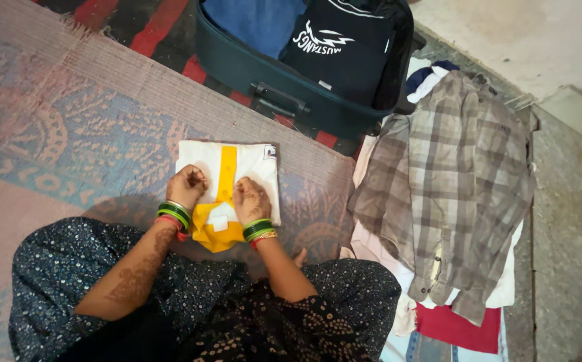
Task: The person folds a yellow and white garment and a plaid shirt by hand, then places them into an open suitcase on the floor.
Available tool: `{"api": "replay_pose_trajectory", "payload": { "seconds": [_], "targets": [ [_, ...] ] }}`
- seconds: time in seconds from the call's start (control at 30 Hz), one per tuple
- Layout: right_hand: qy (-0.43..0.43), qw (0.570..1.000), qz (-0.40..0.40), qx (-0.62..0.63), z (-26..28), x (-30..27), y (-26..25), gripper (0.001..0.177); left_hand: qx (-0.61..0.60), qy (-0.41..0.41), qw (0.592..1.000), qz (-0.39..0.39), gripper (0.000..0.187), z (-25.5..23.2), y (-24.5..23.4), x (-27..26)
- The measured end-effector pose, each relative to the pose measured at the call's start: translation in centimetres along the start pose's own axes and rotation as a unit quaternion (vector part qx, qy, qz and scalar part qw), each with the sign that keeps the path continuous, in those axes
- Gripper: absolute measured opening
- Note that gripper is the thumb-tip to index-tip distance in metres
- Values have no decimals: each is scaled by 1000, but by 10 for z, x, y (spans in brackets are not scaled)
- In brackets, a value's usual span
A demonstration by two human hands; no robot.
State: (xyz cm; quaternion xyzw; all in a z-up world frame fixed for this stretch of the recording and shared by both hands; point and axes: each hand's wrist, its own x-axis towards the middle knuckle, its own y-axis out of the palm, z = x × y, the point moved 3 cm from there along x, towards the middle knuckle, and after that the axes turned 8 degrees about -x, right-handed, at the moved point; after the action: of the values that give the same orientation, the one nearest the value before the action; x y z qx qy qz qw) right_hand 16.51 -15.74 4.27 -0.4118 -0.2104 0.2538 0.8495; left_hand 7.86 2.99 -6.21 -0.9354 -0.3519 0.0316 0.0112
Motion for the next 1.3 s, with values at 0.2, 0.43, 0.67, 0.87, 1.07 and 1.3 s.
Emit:
{"api": "replay_pose_trajectory", "payload": {
  "seconds": [0.2, 0.43, 0.67, 0.87, 1.07, 1.3],
  "targets": [
    [-18, 996, 83, -33, -38, -11, -10, 34, 245, 77, 961, 98, 15, -30, -4, -13],
    [101, 979, 158, -74, -67, -43, -6, 47, 379, -137, 896, 187, 56, -80, -14, -63],
    [169, 973, 81, 139, -129, -53, 31, 22, 494, -52, 844, 202, 79, -115, 1, -97],
    [183, 945, 137, 235, -127, -65, 30, 42, 468, -21, 870, 150, 67, -80, 3, -98],
    [228, 920, 121, 294, -114, -64, 28, 51, 184, -162, 969, -17, 41, 12, -27, -57],
    [-16, 993, -79, -88, -71, -79, 5, 67, -450, -368, 813, 21, 28, 50, -22, -38]
  ]
}}
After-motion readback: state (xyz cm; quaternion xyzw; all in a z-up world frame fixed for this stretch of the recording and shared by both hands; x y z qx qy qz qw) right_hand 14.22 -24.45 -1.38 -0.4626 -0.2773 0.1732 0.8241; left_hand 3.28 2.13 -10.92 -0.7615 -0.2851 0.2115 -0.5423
